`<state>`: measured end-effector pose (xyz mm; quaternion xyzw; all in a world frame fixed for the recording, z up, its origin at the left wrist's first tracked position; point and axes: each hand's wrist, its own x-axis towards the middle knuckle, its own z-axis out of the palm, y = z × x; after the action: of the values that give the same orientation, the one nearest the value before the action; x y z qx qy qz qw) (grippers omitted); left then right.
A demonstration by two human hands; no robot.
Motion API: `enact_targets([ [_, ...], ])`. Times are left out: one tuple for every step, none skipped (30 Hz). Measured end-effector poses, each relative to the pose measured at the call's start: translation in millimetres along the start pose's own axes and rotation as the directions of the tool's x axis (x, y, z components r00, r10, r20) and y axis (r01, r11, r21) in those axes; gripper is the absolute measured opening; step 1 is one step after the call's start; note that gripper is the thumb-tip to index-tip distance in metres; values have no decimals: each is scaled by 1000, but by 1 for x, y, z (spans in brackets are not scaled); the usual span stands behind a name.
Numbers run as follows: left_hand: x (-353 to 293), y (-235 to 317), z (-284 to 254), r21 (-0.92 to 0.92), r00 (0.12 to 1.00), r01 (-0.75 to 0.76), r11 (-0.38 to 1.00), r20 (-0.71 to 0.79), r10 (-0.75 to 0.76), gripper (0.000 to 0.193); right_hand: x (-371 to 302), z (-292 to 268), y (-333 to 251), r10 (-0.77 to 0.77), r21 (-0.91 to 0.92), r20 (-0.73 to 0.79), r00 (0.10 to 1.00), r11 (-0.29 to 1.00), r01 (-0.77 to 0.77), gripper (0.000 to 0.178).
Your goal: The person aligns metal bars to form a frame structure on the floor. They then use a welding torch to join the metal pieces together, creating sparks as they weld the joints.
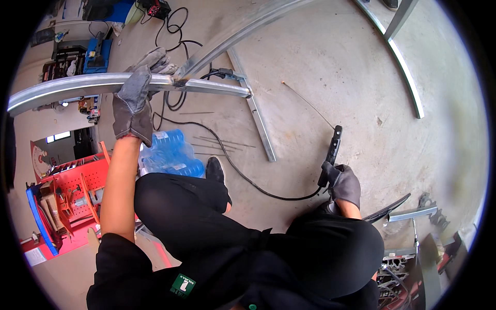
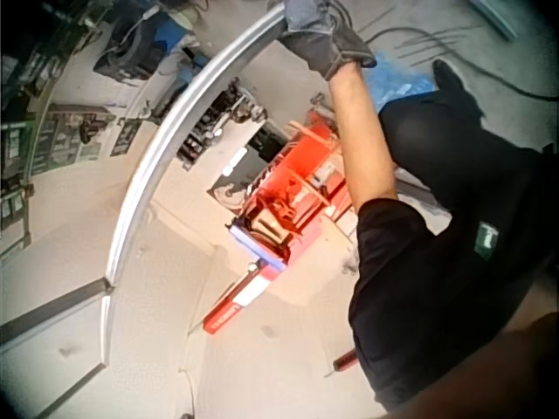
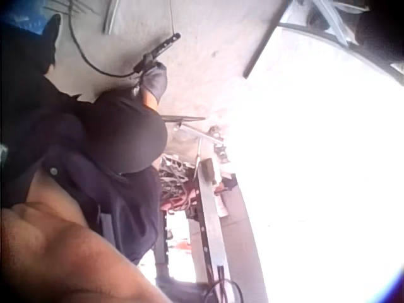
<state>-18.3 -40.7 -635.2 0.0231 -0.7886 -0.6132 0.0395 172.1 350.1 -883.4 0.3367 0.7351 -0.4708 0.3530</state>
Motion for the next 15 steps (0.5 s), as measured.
enact_targets([
  [3,-3,2,-17,1000,20,1000,-12,-20,41,-5,-10,-1,-2,31,-64,998,1000,4,53],
  [9,-4,1,53,1000,-12,999,26,10,41,-4,-20,1,-7,193,-78,997,981,22,46],
  [14,-2,-5,124,998,-44,991,57,38,41,-3,-29,3,-19,346,-84,996,937,47,40],
  [17,-4,-11,196,995,-72,978,83,57,40,-3,-44,-1,3,377,-106,994,925,38,38],
  [19,-4,-18,267,992,-99,959,101,74,40,-7,-58,-11,17,404,-127,992,914,36,36],
  [15,-9,-26,354,992,-95,931,112,59,39,-15,-62,-22,-1,385,-154,988,921,61,37],
  [10,-10,-36,499,986,-134,856,155,64,36,-23,-64,-37,5,368,-175,985,928,60,40],
  [3,-8,-46,616,981,-165,770,185,63,34,-31,-75,-51,-33,325,-173,984,942,88,42],
  [-2,-4,-55,680,977,-197,707,198,82,31,-48,-91,-69,-68,270,-186,980,956,117,44],
  [-9,1,-65,737,973,-224,638,206,103,29,-70,-104,-93,-131,183,-216,968,968,172,46],
  [-17,8,-70,767,968,-251,591,205,144,25,-92,-111,-113,-182,98,-260,948,972,213,43],
  [-33,21,-85,813,973,-181,553,230,-20,23,-103,-102,-129,-185,15,-234,954,981,193,40],
  [-44,33,-101,859,955,-116,499,235,-183,21,-111,-91,-149,-184,-69,-208,961,983,173,38],
  [-36,14,-83,823,919,-137,551,313,-240,20,-151,-103,-172,-145,-55,-357,923,989,134,36],
  [-53,44,-108,901,798,-116,419,336,-501,28,-162,-75,-193,-121,-91,-217,969,991,103,35],
])
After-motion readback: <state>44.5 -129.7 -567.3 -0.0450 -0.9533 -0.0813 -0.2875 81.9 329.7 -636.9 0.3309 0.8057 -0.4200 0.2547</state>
